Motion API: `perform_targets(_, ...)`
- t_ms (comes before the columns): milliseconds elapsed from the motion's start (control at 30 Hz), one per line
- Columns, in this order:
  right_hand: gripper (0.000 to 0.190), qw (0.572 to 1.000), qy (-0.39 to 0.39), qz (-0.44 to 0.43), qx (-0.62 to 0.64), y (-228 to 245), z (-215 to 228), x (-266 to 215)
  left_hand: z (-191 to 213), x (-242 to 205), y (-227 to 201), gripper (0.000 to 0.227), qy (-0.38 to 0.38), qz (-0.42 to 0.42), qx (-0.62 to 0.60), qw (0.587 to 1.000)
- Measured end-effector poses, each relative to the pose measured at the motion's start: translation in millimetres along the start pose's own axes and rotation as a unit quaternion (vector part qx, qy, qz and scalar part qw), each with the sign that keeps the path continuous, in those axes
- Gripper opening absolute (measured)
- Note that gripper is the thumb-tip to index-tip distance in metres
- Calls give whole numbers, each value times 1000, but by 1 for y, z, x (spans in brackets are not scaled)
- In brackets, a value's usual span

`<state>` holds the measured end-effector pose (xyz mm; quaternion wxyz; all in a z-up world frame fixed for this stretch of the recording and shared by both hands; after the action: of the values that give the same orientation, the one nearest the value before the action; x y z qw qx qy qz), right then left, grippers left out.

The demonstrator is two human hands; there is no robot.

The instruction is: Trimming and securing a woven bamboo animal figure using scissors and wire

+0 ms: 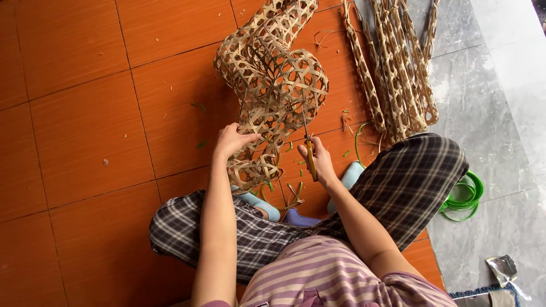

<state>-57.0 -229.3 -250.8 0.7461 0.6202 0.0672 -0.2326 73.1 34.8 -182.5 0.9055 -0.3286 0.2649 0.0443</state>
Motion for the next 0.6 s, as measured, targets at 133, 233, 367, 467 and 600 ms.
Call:
perform_targets(133, 54, 999, -5, 1, -47, 3, 2, 2, 2, 0, 0, 99, 5, -1, 5, 1000)
perform_targets(233, 56, 998, -6, 0, -67, 3, 3, 0, 3, -5, -4, 97, 8, -3, 2, 1000)
perform_targets(367, 58, 995, -7, -7, -94, -1, 4, -2, 4, -3, -3, 90, 2, -12, -2, 1000)
perform_targets(467, 58, 994, -10, -4, -107, 8, 5, -4, 3, 4, 4, 87, 0, -17, 8, 1000)
perform_targets(600, 57, 992, -9, -4, -129, 15, 6, -5, 3, -2, 1, 88, -2, -8, -6, 1000)
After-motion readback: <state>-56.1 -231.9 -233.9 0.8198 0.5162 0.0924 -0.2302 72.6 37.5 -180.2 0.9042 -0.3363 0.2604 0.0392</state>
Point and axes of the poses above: each hand's wrist, its own x-axis towards the middle knuckle, its own z-axis out of the back of the hand, y = z × x, the point moved 4 cm from there along x, towards the middle knuckle, and after that the axes turned 4 degrees about -y, right-handed, at the moved point
